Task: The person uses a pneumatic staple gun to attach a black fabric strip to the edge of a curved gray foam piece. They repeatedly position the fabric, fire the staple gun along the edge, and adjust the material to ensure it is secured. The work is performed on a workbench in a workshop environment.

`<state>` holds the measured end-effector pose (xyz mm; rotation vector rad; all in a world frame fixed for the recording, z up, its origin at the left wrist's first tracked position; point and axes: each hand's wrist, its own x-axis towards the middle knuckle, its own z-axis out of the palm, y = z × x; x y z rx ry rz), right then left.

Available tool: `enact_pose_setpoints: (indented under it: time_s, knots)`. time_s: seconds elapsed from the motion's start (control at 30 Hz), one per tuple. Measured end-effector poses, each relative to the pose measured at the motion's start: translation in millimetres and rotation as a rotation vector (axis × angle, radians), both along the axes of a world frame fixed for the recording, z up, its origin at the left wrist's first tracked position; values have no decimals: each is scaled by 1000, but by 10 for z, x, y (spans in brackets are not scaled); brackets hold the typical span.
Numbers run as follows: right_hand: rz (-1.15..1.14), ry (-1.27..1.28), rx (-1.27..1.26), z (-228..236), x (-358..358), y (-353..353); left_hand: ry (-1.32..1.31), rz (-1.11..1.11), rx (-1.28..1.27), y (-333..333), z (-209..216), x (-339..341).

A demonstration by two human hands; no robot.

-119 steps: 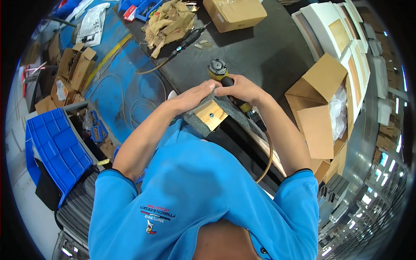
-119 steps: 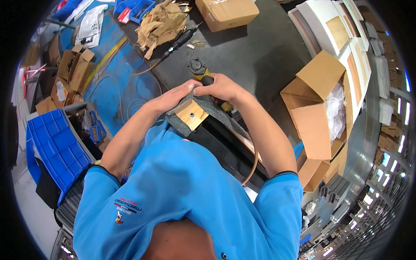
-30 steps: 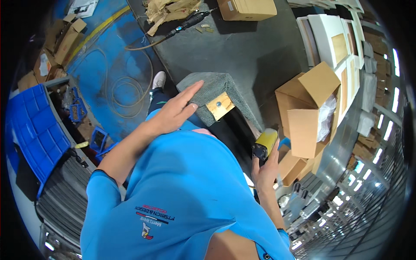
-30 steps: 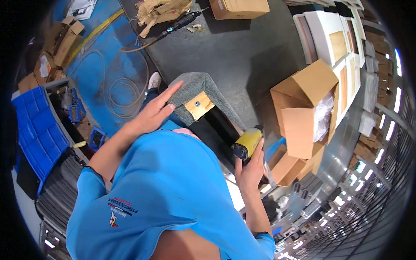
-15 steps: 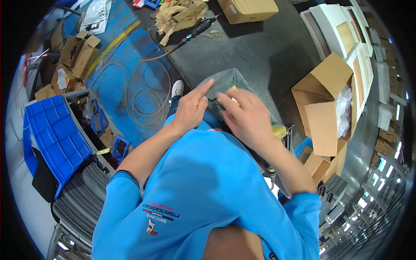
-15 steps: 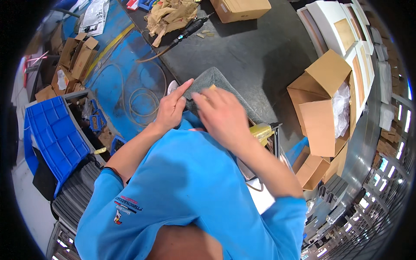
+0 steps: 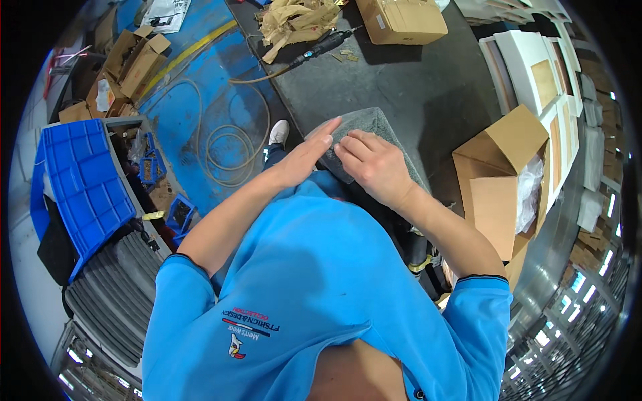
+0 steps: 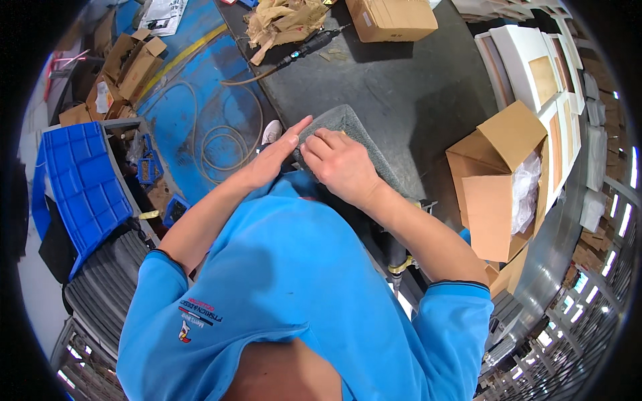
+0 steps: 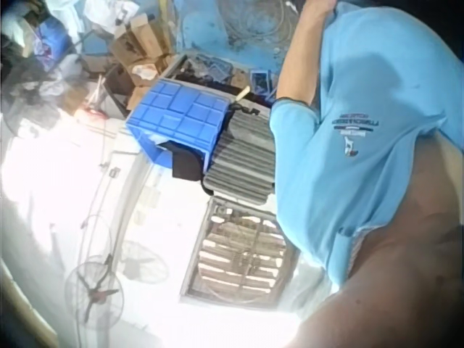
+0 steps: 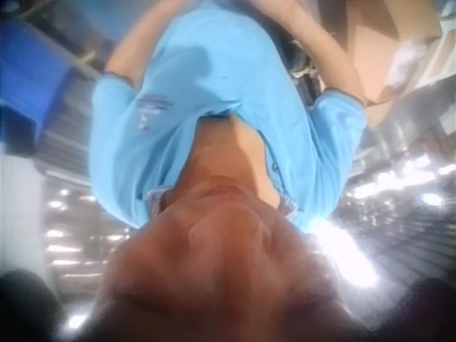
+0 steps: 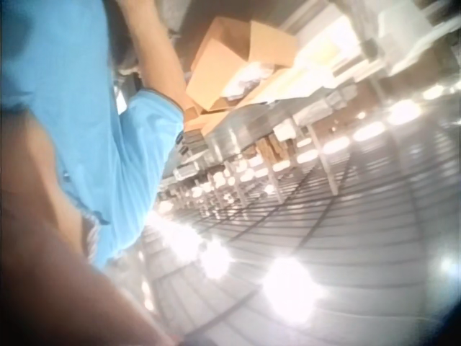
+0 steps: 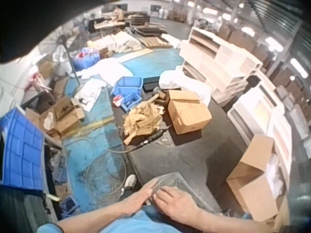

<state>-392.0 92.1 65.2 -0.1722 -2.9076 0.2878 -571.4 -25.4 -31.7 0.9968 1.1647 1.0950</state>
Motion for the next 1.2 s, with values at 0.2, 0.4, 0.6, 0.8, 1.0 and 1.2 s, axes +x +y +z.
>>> enact_pose_setpoints:
  time_s: [0.2,0.4,0.6,0.8,1.0,1.2]
  knots:
    - [-95,-115,-28,127,76,-191,168,-210,69,93,155,-221]
    - [-263,-120,-164,178,211,-306,165,-230,181,135,121,-195]
    - [-1059,-73,-303,859,899,-534,281,-288,218,163,155,-249]
    - [-1320,-596,-632,951,1577,-1113,179,-190,177,153,73,-139]
    - [-1307,-636,-635,883,1514,-899,468,-357,143,224,335,-290]
    - [-1353,-258,-929,425,1736,-1037,425,-330,190,223,262,-225]
